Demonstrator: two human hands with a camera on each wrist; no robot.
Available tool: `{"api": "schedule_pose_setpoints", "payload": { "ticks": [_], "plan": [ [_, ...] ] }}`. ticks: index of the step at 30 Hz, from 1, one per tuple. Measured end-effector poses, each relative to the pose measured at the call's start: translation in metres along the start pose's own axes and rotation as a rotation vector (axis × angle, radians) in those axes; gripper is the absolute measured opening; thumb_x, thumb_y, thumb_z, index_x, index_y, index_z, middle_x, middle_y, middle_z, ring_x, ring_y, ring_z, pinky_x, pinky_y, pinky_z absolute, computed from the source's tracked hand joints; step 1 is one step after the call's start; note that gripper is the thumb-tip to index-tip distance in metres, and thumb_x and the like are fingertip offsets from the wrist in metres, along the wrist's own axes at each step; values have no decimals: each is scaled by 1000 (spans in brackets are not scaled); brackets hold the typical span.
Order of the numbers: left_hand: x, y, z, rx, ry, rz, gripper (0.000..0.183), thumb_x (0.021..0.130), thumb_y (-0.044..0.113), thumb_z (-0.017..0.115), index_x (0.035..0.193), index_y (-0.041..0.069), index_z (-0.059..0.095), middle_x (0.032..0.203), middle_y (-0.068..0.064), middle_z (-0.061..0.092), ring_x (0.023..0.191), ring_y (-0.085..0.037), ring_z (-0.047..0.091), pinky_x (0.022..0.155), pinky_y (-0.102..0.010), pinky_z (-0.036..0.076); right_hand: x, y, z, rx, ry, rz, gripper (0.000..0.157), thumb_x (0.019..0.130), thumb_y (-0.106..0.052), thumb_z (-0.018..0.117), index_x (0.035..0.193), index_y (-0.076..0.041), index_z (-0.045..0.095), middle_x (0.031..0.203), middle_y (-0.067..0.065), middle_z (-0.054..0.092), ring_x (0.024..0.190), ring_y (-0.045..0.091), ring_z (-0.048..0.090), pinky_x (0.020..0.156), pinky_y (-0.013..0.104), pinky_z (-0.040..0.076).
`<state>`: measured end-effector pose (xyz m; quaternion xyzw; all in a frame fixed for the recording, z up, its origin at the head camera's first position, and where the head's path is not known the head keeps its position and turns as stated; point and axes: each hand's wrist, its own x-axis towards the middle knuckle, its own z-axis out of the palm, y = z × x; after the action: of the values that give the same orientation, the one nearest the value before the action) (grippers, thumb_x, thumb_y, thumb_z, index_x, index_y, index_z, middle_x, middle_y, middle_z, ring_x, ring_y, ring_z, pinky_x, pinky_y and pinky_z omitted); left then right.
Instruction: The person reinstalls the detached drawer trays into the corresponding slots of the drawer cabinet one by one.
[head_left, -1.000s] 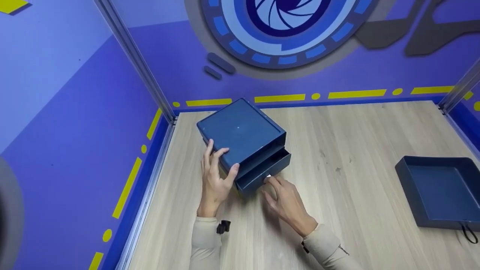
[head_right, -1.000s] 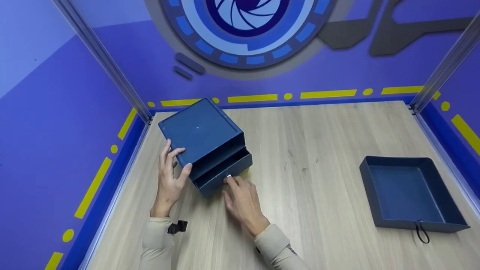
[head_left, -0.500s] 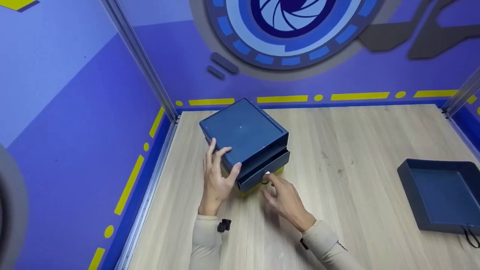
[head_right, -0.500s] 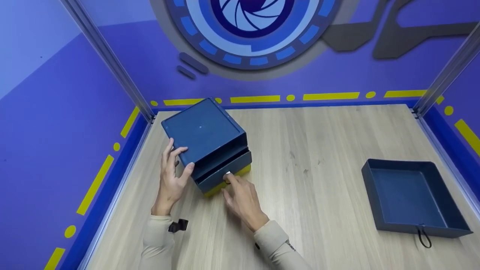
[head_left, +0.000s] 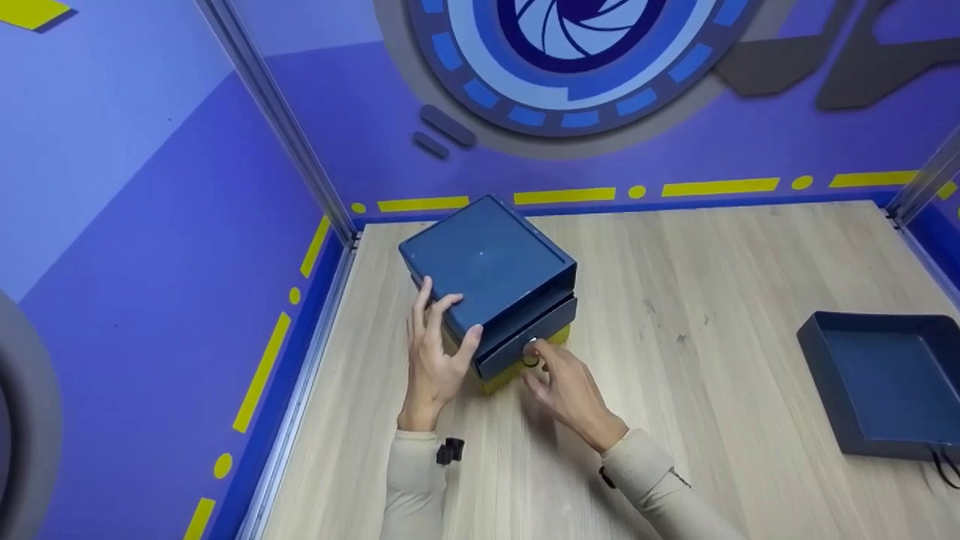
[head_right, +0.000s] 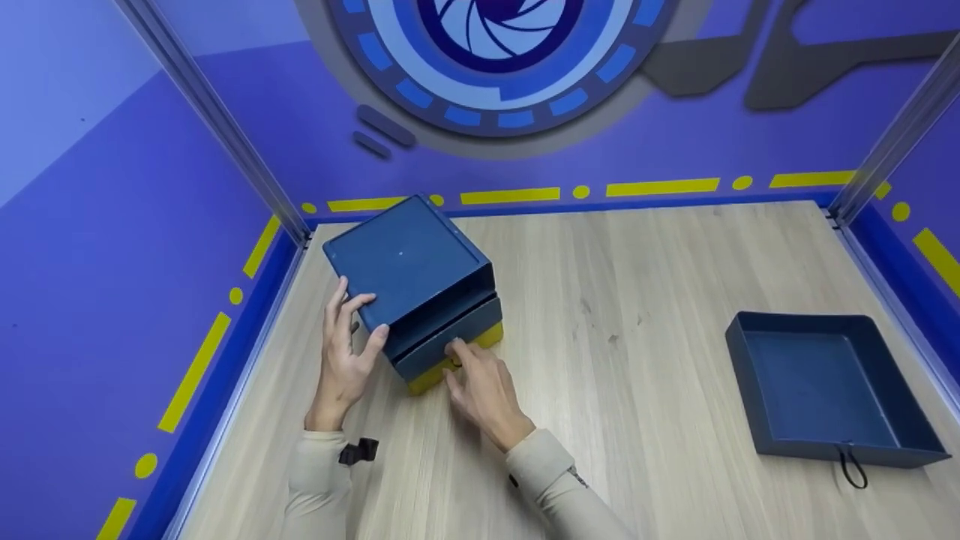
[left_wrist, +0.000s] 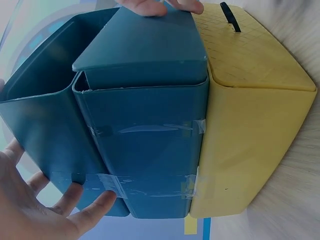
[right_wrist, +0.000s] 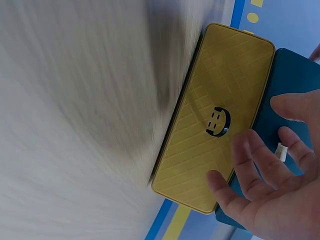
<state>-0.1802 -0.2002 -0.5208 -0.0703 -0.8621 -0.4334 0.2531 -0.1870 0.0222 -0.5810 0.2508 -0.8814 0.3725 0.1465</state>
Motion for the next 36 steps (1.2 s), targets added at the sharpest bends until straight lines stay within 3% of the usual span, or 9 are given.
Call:
{"api": "schedule_pose_setpoints", "payload": {
  "ticks": [7, 14, 19, 22, 29, 36],
  "plan": [
    [1, 2, 0, 1, -5, -17, 50, 96, 41, 71, 143, 26, 61, 177, -10, 24, 162, -40, 26, 121, -74, 29, 5, 1, 3, 41, -31, 52, 24, 92, -10, 79, 113, -9, 68, 104, 10, 77, 93, 29, 74, 76, 42, 61],
    [2, 3, 1, -7, -22, -34, 50, 97, 43, 70, 144, 29, 60, 179, -6, 21, 163, -38, 24, 121, -74, 29, 10, 3, 5, 62, -22, 46, 25, 91, -7, 79, 113, -7, 67, 106, 13, 77, 97, 34, 75, 79, 48, 61],
    [0, 2, 0, -2, -21, -36, 50, 98, 42, 70, 145, 28, 59, 179, -6, 21, 163, -38, 24, 121, -73, 30, 9, 2, -1, 78, -54, 54, 28, 94, -11, 79, 120, -9, 68, 113, 14, 75, 95, 32, 74, 78, 44, 62],
    [-2, 0, 0, 1, -18, -30, 50, 98, 41, 70, 145, 27, 59, 178, -8, 21, 163, -39, 24, 121, -73, 30, 4, -1, -9, 59, -28, 63, 34, 94, -14, 80, 126, -11, 70, 117, 13, 73, 88, 27, 72, 75, 37, 60],
    [0, -1, -2, -11, -18, -36, 51, 98, 40, 69, 146, 27, 58, 179, -8, 20, 163, -39, 23, 122, -74, 28, -6, 6, -47, -1, 31, 153, 41, 94, -20, 81, 132, -9, 70, 123, 15, 68, 84, 24, 69, 69, 33, 57],
    [-1, 1, -1, -19, -33, -43, 51, 99, 41, 69, 146, 28, 57, 179, -7, 18, 164, -38, 22, 122, -74, 27, -41, 42, -105, -109, 100, 217, 42, 94, -17, 82, 132, -6, 69, 127, 18, 66, 84, 26, 71, 64, 34, 55]
  ]
}}
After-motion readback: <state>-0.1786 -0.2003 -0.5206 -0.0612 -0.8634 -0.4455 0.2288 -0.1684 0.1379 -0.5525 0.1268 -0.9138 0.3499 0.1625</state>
